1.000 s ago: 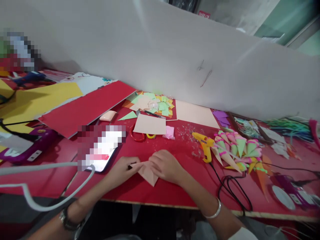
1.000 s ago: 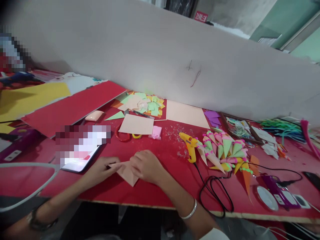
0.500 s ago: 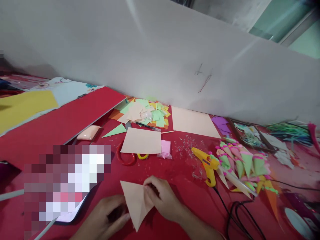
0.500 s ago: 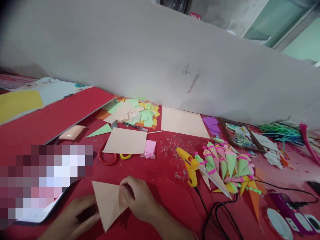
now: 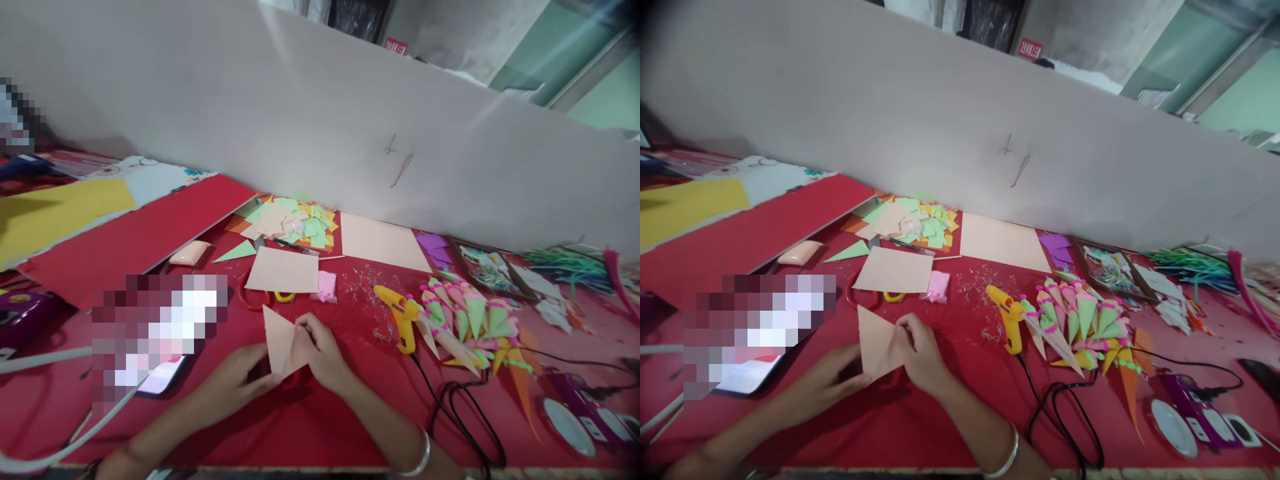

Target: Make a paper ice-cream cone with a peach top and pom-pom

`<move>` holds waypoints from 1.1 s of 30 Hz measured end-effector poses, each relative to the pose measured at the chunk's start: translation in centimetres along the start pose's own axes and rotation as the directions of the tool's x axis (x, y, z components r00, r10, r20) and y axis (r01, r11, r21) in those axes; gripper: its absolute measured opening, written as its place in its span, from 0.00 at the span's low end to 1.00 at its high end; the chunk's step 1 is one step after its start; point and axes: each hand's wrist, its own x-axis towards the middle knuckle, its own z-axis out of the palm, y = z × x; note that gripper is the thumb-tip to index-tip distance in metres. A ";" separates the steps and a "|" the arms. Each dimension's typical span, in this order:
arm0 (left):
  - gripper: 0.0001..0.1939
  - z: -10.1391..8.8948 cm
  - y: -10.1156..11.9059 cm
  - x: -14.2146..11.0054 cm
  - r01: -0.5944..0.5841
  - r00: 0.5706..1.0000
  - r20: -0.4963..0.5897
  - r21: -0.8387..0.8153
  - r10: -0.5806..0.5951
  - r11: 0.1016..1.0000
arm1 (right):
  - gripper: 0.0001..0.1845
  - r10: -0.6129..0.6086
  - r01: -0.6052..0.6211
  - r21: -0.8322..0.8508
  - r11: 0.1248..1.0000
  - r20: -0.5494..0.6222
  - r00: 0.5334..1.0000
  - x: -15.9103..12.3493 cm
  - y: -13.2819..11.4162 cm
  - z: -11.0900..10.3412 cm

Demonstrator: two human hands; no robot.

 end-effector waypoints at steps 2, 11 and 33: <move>0.15 0.1 0.1 0.1 0.031 0.999 0.008 0.033 -0.032 0.999 | 0.09 -0.064 0.063 -0.032 0.997 -0.014 0.998 -0.2 -0.3 -0.3; 0.20 -1.1 1.3 1.9 -0.017 0.990 -0.136 0.190 0.044 0.982 | 0.38 -0.396 0.379 -0.312 0.871 0.010 0.918 -1.3 -0.9 -1.7; 0.20 -0.3 0.2 3.3 -0.229 0.973 -0.043 -0.110 0.225 0.967 | 0.15 -0.285 0.287 -0.120 0.951 0.028 0.958 -1.4 -1.3 -2.0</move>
